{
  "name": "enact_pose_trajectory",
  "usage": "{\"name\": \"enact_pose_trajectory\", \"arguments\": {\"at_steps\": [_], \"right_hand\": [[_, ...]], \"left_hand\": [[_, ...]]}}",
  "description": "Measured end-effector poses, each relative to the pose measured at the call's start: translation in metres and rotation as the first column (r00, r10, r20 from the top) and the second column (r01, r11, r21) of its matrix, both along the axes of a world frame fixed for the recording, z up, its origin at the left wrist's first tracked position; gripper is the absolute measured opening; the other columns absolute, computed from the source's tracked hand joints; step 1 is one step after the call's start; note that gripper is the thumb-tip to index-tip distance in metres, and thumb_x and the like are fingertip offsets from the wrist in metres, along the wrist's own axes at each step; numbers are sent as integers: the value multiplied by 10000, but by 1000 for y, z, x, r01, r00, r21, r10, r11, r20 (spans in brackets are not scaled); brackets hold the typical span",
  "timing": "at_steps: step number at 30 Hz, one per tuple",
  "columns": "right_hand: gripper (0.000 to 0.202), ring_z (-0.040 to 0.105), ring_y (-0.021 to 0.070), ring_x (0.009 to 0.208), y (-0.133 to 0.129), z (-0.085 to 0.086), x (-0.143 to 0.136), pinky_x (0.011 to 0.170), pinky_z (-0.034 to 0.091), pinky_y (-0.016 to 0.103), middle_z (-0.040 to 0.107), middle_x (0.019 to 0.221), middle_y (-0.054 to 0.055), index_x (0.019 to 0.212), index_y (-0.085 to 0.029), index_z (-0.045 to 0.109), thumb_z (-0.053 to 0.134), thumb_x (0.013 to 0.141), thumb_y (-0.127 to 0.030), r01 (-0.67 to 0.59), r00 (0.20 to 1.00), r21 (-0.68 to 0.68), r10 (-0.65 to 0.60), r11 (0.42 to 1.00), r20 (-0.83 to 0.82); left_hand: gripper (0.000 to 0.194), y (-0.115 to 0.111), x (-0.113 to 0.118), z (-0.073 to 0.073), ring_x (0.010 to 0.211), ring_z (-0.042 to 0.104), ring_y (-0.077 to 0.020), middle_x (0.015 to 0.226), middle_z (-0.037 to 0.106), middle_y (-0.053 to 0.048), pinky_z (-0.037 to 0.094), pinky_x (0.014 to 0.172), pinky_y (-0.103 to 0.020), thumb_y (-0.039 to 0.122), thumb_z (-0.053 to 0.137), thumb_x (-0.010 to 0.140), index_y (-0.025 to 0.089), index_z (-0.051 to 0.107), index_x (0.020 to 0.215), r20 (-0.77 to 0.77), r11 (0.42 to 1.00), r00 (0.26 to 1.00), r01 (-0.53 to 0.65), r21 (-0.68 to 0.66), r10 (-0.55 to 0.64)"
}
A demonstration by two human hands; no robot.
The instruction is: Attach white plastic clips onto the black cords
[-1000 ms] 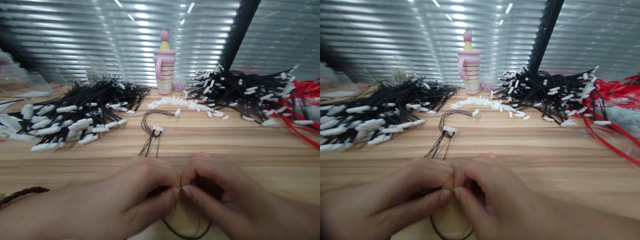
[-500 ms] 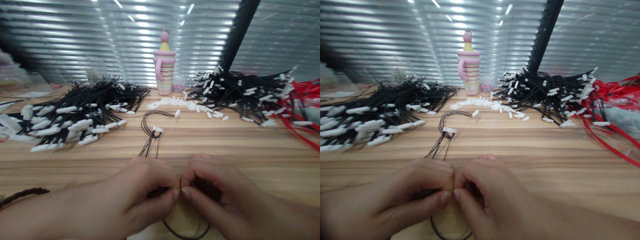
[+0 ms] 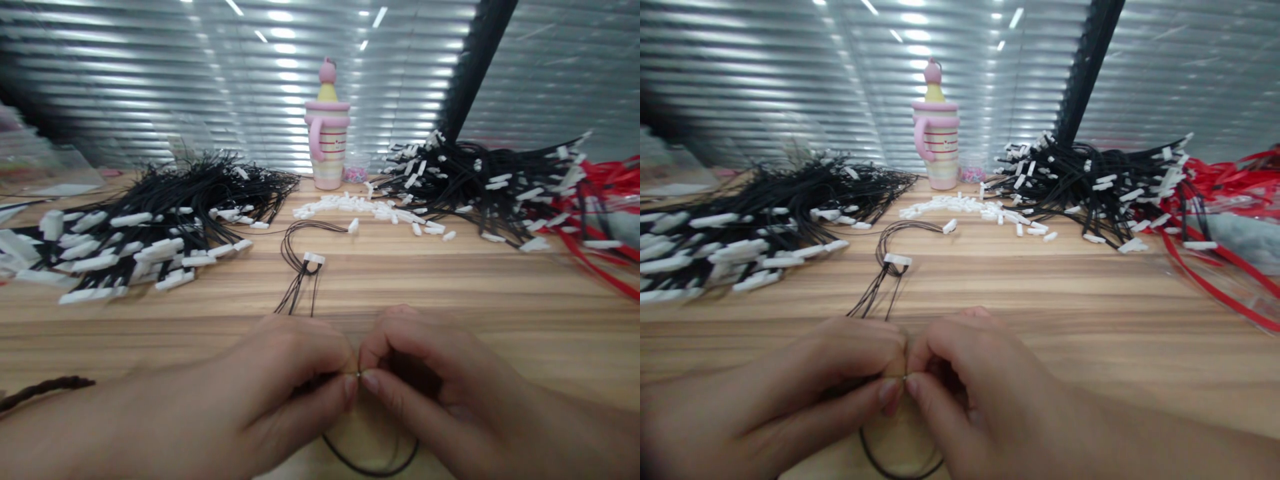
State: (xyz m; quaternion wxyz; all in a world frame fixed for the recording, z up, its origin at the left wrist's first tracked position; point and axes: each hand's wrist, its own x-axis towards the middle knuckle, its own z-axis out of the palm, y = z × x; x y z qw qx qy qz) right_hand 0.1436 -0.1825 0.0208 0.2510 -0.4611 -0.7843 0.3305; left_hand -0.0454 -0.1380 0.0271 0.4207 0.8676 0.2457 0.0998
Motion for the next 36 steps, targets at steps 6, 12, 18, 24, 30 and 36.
{"name": "enact_pose_trajectory", "arguments": {"at_steps": [6,12,18,24,30,36], "right_hand": [[106,472,84,581,0,1,-2,581,365,196,559,644,-26,714,-172,537,481,744,-88,8,1000,38,-8,999,0],[108,467,82,579,2,1,-2,582,362,197,555,642,-29,707,-175,531,481,744,-87,9,1000,56,-9,998,3],[103,466,81,580,0,-1,-2,592,362,196,555,646,-31,712,-177,528,483,748,-92,13,1000,59,-13,998,0],[89,479,83,603,-2,-2,-1,589,366,191,567,672,-25,724,-178,535,486,758,-111,19,1000,40,-18,999,-15],[81,485,88,611,0,-2,0,548,362,182,569,670,-14,731,-174,545,482,778,-152,30,999,-18,-30,999,-26],[87,477,79,561,0,-7,0,489,352,165,559,631,-4,724,-151,560,492,774,-173,46,994,-81,-54,996,-98]], "left_hand": [[258,1,0,1,637,470,-76,629,543,16,397,632,-133,331,385,845,191,595,795,-37,999,999,-20,-26,19],[255,0,1,-1,622,459,-73,606,526,20,387,619,-130,319,386,843,188,595,776,-41,998,999,-27,-49,25],[245,2,0,0,630,457,-73,611,526,22,383,621,-131,311,392,842,187,592,775,-57,998,998,-26,-58,23],[251,3,-1,1,630,452,-70,638,534,20,385,626,-131,318,377,850,191,584,789,-41,999,999,-4,-45,2],[247,-1,0,-1,674,478,-78,701,573,9,405,650,-132,346,391,844,206,593,819,-5,999,999,-38,-17,38],[258,-3,1,3,678,498,-78,677,579,13,419,652,-130,342,394,840,195,605,824,-51,998,997,-59,-18,58]]}}
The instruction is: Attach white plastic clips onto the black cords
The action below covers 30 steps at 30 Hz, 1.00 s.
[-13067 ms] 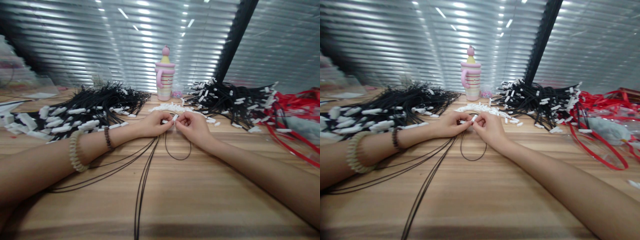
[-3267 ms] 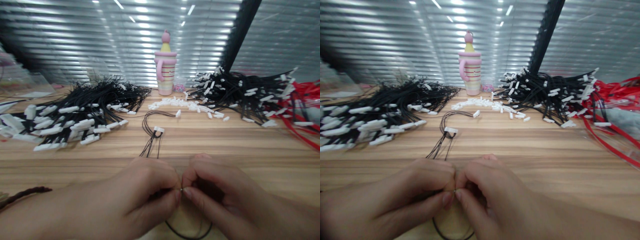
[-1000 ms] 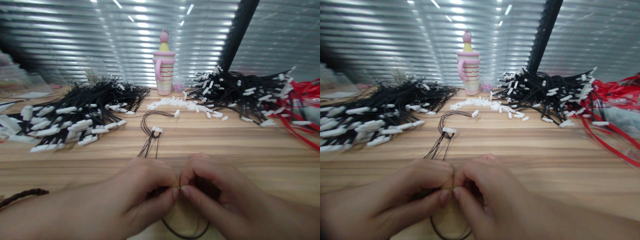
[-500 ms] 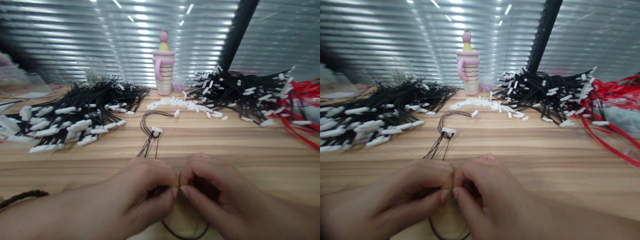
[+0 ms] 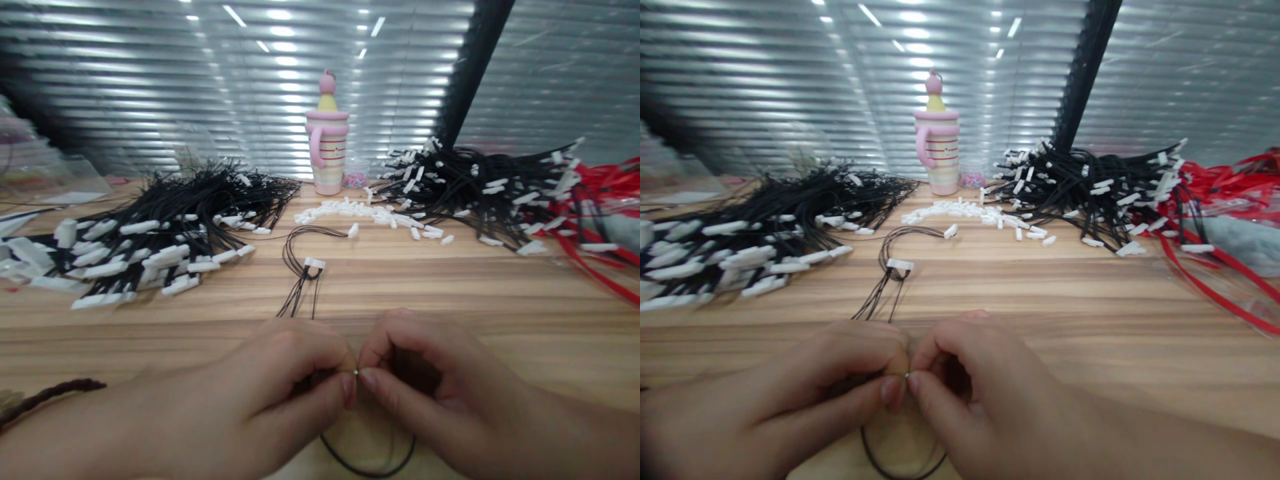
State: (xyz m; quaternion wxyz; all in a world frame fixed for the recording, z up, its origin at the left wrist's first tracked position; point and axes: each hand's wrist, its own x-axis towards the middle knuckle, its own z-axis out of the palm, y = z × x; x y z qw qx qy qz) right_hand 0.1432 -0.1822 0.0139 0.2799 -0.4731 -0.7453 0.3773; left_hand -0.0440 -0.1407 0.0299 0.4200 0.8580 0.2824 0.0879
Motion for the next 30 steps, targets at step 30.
{"name": "enact_pose_trajectory", "arguments": {"at_steps": [30], "right_hand": [[110,599,96,530,132,-16,38,532,514,198,599,585,41,667,-113,509,530,774,-96,341,703,-258,-428,904,-569]], "left_hand": [[188,157,73,12,432,346,-62,448,482,4,243,468,-201,212,544,674,138,556,502,-43,814,951,-237,530,305]]}}
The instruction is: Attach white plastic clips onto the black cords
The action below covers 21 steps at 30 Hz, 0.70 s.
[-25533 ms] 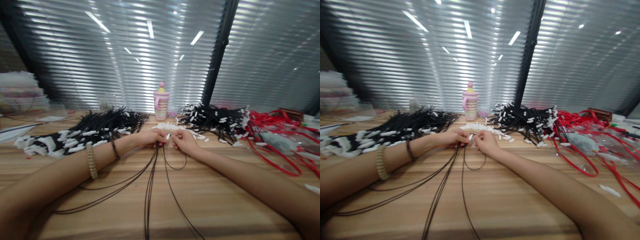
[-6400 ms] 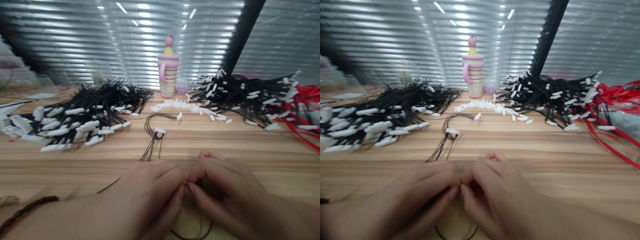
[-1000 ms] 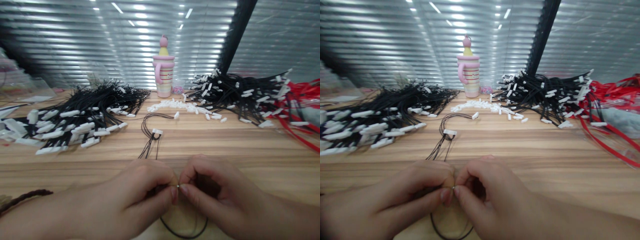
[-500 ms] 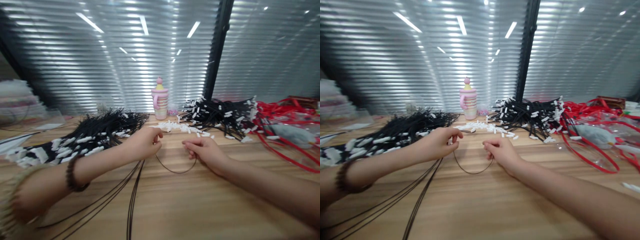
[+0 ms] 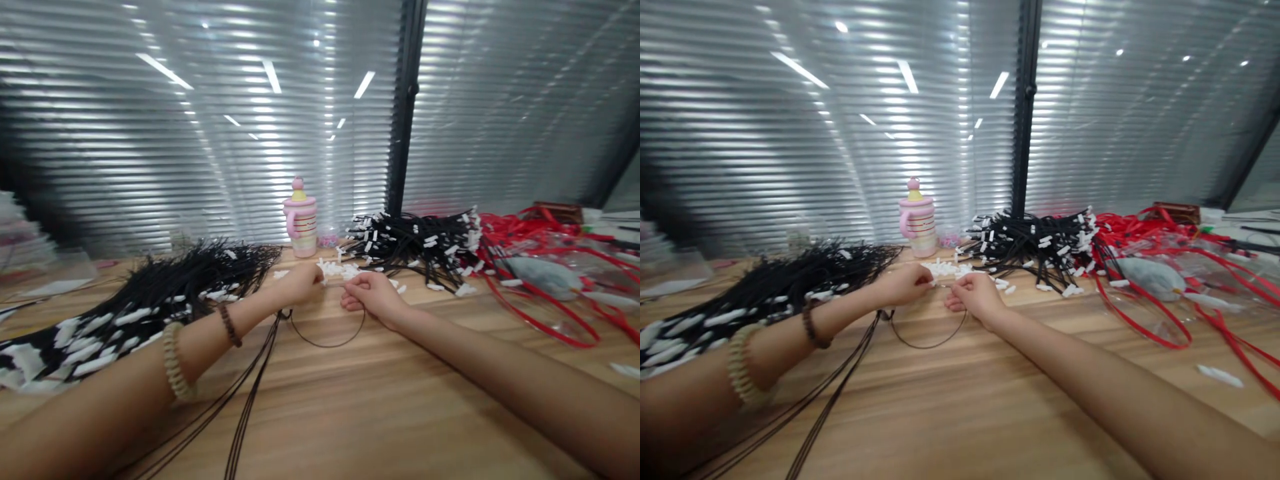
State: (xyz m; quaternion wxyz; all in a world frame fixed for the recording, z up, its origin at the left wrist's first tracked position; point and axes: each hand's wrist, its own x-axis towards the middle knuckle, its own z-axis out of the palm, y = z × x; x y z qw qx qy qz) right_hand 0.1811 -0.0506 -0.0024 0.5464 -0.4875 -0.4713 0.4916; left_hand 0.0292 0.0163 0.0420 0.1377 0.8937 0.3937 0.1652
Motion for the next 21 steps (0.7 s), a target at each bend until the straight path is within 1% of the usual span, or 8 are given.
{"name": "enact_pose_trajectory", "arguments": {"at_steps": [2,3,5,7,9,12,15,21], "right_hand": [[105,585,99,507,0,-1,1,513,500,213,586,579,27,683,-126,491,517,784,-135,37,996,20,-39,999,77],[98,572,97,499,1,-2,1,505,486,214,581,582,22,690,-129,496,522,779,-159,61,986,59,-70,996,150],[100,553,101,529,1,-4,4,519,453,213,585,612,25,698,-125,536,545,757,-206,91,925,209,-161,974,344],[133,543,114,595,0,-5,6,560,426,219,604,662,42,699,-118,585,555,741,-240,68,822,363,-258,929,508],[171,541,127,646,-1,-5,8,598,411,227,621,704,56,707,-110,612,540,744,-262,42,755,421,-305,906,581],[214,542,131,635,-3,-3,7,590,401,228,626,707,66,721,-99,615,520,751,-288,23,744,366,-261,930,615],[223,544,133,609,-4,-2,4,550,389,221,621,682,66,706,-100,604,516,746,-302,-11,741,313,-202,950,641],[199,535,118,571,-7,-1,0,510,360,205,618,653,50,687,-116,595,499,747,-280,-42,706,290,-177,956,686]], "left_hand": [[188,-4,-6,-4,465,396,-63,507,521,6,277,470,-182,285,553,700,133,607,605,151,975,988,44,-219,-11],[204,-6,-9,-6,487,425,-63,545,541,3,304,477,-175,320,565,703,128,620,663,241,932,970,81,-354,7],[243,-10,-15,-12,522,464,-60,611,565,-8,353,494,-167,350,610,683,112,622,728,392,789,915,171,-590,95],[251,-12,-18,-19,537,479,-51,652,578,-24,376,502,-157,324,667,647,93,618,731,478,653,858,253,-714,189],[238,-12,-19,-24,542,486,-43,678,591,-38,388,505,-147,271,709,615,80,623,730,523,582,812,301,-756,259],[207,-10,-18,-29,542,491,-41,702,610,-58,401,506,-144,212,721,606,69,635,729,560,563,771,328,-758,304],[178,-7,-17,-29,548,499,-43,717,624,-68,393,491,-142,190,698,630,69,642,747,569,563,759,332,-757,317],[125,-11,-18,-22,503,476,-30,702,636,-73,330,444,-134,163,664,636,66,642,713,502,531,802,285,-798,324]]}}
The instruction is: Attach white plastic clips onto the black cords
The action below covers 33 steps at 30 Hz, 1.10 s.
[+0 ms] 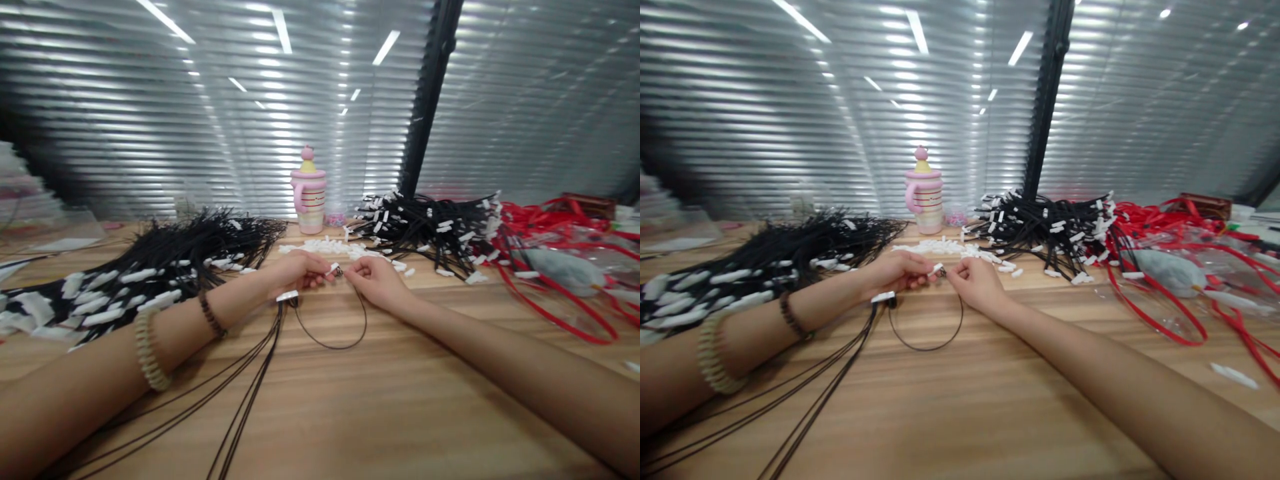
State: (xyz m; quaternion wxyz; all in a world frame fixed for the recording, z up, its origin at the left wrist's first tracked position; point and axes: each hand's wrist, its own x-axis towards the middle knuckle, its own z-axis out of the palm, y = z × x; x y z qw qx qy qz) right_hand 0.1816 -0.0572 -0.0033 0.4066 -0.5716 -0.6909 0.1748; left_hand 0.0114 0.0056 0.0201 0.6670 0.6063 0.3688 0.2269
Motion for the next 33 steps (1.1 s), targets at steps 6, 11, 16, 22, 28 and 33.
{"name": "enact_pose_trajectory", "arguments": {"at_steps": [6,11,16,22,28,33], "right_hand": [[179,504,105,525,-2,5,-3,475,324,198,592,597,35,660,-119,586,492,738,-250,34,999,-41,-32,999,43],[213,465,93,517,-3,6,-4,471,289,198,564,565,19,633,-120,590,462,747,-245,12,994,-1,-11,1000,107],[278,408,86,477,0,4,-5,446,241,208,504,495,-3,579,-125,576,434,757,-285,-3,989,-16,6,1000,147],[270,393,81,463,2,3,-7,434,228,205,482,475,-18,580,-124,576,438,757,-274,2,994,-39,2,999,113],[247,438,89,522,0,3,-7,477,270,199,546,548,4,605,-126,593,443,765,-240,-34,989,11,33,999,142],[202,473,97,571,0,0,-6,519,316,199,576,616,18,657,-122,595,458,765,-225,-25,990,-1,25,1000,136]], "left_hand": [[128,-1,1,0,491,456,-32,687,631,-74,308,429,-142,183,648,645,66,636,696,-27,999,999,23,47,-22],[179,0,0,-2,497,448,-27,714,632,-72,287,429,-137,232,656,649,71,642,726,-41,997,998,48,66,-46],[198,-3,1,1,494,452,-25,699,626,-66,291,437,-137,230,652,648,68,644,761,-48,997,998,41,71,-38],[220,-4,3,1,497,456,-35,673,626,-56,290,441,-150,254,667,618,78,653,750,-72,995,997,43,94,-37],[212,-6,1,1,488,445,-35,675,627,-49,284,436,-149,273,664,611,86,658,711,-115,989,992,64,133,-49],[230,-6,-1,1,492,430,-31,723,640,-53,276,439,-146,301,645,641,98,676,745,-189,971,978,127,203,-89]]}}
